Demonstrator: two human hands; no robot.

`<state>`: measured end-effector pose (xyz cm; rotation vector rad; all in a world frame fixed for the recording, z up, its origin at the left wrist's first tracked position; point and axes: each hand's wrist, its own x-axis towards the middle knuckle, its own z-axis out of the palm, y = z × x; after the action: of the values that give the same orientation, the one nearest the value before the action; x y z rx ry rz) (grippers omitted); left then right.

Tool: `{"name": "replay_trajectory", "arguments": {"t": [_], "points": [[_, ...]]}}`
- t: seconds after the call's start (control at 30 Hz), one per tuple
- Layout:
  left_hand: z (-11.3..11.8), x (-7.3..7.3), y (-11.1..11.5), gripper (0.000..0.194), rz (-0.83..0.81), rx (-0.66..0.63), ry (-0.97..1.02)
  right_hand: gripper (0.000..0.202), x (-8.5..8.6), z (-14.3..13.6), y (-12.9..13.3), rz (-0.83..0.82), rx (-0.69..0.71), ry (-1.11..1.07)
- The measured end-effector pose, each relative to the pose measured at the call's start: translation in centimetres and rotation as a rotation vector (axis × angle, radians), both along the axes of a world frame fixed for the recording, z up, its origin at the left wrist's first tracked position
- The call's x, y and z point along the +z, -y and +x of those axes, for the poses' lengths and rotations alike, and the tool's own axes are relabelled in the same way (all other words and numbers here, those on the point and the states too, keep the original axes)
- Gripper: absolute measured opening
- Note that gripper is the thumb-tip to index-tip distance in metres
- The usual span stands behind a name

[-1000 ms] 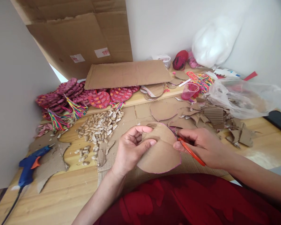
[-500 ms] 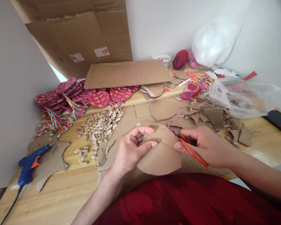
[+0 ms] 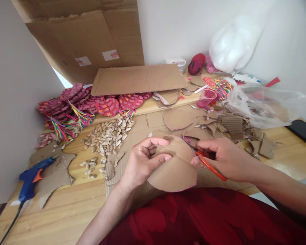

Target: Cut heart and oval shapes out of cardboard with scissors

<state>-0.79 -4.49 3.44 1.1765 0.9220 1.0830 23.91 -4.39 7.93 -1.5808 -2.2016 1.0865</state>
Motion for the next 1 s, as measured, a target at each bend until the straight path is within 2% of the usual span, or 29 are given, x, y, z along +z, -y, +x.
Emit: {"name": "replay_trajectory", "arguments": {"t": [0.2, 0.67, 1.0], "points": [[0.1, 0.05, 0.24, 0.03, -0.026, -0.038, -0.001, 0.041, 0.36, -0.26, -0.15, 0.016, 0.041, 0.054], [-0.17, 0.08, 0.1, 0.031, -0.014, -0.05, -0.011, 0.051, 0.06, 0.46, -0.5, 0.044, 0.084, 0.02], [-0.19, -0.15, 0.25, 0.032, 0.014, -0.039, -0.015, 0.042, 0.31, 0.28, -0.22, 0.025, 0.056, 0.085]]}}
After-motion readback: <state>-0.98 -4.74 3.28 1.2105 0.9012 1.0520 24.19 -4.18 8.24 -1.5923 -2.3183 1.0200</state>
